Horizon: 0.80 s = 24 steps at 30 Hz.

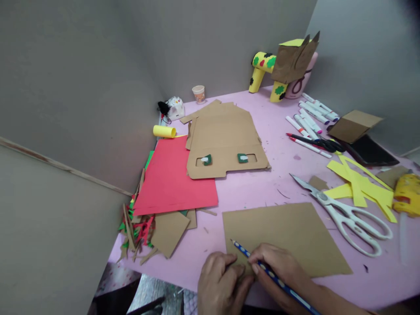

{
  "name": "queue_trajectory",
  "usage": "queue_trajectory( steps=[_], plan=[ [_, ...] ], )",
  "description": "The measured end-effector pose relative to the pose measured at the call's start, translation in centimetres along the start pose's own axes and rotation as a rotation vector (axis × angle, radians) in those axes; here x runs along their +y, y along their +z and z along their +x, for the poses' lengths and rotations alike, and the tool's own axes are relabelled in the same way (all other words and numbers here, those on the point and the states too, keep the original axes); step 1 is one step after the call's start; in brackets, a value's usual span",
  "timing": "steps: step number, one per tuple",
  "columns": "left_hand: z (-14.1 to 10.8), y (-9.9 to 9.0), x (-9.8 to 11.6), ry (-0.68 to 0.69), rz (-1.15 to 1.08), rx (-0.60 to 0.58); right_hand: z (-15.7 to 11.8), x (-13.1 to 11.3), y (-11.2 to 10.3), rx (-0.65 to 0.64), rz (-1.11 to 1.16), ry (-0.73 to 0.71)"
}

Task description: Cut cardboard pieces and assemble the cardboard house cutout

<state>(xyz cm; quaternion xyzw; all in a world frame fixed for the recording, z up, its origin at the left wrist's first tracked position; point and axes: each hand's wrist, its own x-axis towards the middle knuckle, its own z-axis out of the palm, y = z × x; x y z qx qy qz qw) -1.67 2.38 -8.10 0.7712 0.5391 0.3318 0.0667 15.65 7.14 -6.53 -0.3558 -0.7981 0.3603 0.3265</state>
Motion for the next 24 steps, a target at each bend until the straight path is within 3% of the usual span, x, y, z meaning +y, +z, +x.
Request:
queue_trajectory(
  steps=[12, 16, 24],
  plan=[
    [-0.09, -0.08, 0.19, -0.037, -0.011, 0.005, 0.15, 0.52, 0.58, -0.032, -0.09, -0.085],
    [-0.28, -0.22, 0.07, 0.011, -0.022, -0.016, -0.04, 0.85, 0.74, -0.037, -0.11, -0.101],
    [-0.74, 0.01, 0.5, -0.125, -0.117, 0.119, -0.1, 0.62, 0.56, -0.011, -0.107, -0.093]
  ],
)
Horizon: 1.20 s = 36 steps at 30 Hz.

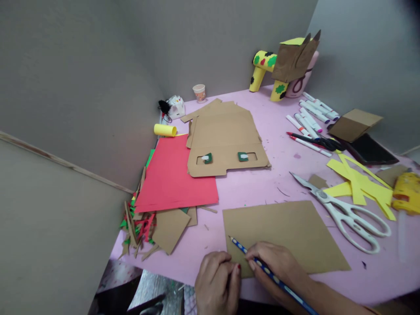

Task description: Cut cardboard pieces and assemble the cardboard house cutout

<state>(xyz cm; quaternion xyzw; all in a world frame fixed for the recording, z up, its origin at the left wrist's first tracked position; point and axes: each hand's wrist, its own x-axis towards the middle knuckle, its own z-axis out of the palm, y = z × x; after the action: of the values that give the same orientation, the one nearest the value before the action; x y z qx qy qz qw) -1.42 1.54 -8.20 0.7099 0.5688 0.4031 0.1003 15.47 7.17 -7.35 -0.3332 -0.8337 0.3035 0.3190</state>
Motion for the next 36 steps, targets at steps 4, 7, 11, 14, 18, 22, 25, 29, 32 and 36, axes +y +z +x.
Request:
queue_trajectory(
  steps=[4, 7, 11, 14, 18, 22, 25, 29, 32, 36],
  plan=[
    [0.2, 0.0, 0.0, 0.026, -0.037, 0.017, -0.1, 0.2, 0.2, 0.01, 0.015, -0.022],
    [0.3, 0.1, 0.1, 0.036, -0.038, 0.027, -0.1, 0.4, 0.5, 0.004, -0.013, -0.048],
    [0.4, 0.1, 0.1, 0.051, -0.007, 0.031, 0.0, 0.2, 0.5, -0.01, -0.04, -0.035],
    [0.3, 0.3, 0.0, 0.061, 0.006, 0.046, 0.0, -0.1, 0.1, 0.027, -0.014, -0.018],
    [0.3, 0.4, 0.0, 0.045, 0.003, 0.056, -0.2, -0.3, -0.3, 0.087, 0.02, -0.016],
    [0.4, 0.2, 0.2, 0.023, 0.004, 0.019, -0.9, 0.3, -1.2, 0.174, -0.014, 0.055],
    [0.7, -0.2, 0.2, 0.004, 0.015, -0.035, -2.0, 0.9, -2.6, 0.255, -0.086, 0.167],
    [1.1, -0.7, 0.0, -0.006, 0.054, -0.115, -4.0, 1.5, -5.5, 0.394, -0.202, 0.398],
    [1.5, -0.6, -0.1, 0.077, 0.123, -0.12, -5.1, 1.9, -7.5, 0.497, -0.242, 0.544],
    [2.2, -0.2, 0.2, 0.154, 0.256, -0.146, -5.6, 3.5, -8.5, 0.554, -0.295, 0.557]
  ],
)
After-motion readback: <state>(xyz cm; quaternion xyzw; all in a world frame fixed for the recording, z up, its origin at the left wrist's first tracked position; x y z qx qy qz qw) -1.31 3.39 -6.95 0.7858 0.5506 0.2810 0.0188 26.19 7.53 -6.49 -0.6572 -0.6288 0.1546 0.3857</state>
